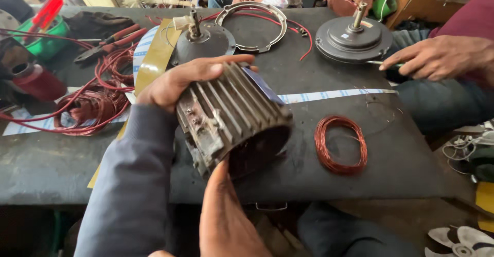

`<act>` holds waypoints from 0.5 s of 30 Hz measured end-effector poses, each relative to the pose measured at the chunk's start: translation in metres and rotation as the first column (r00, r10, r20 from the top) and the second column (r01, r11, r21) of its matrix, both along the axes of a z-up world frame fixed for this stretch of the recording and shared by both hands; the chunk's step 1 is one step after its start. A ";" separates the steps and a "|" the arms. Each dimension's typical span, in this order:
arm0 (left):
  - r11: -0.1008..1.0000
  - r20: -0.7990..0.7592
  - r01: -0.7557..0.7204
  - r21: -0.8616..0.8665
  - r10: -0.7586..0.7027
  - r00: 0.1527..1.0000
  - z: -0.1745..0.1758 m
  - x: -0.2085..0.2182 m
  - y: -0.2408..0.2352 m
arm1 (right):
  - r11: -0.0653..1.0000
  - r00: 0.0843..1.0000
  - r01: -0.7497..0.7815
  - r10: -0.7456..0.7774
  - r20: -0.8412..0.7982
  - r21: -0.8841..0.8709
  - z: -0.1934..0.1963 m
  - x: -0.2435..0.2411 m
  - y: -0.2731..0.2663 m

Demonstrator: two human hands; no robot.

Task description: The person cuts a strip of insulating tape with scissors and places it inside the slots of a motor stator. They then insert a copper wire coil into the stator and secure it with another piece of tape. The person repeats this process for additional slots.

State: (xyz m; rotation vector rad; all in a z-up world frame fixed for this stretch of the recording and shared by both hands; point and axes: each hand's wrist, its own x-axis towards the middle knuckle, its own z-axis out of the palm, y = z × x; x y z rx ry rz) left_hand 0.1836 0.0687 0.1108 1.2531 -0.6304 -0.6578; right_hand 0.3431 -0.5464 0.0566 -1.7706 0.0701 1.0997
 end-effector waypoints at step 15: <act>0.357 0.824 -0.917 -0.178 0.564 0.059 -0.037 -0.177 -0.023 | 0.931 0.232 0.210 0.249 0.940 -0.298 0.005 -0.281 0.373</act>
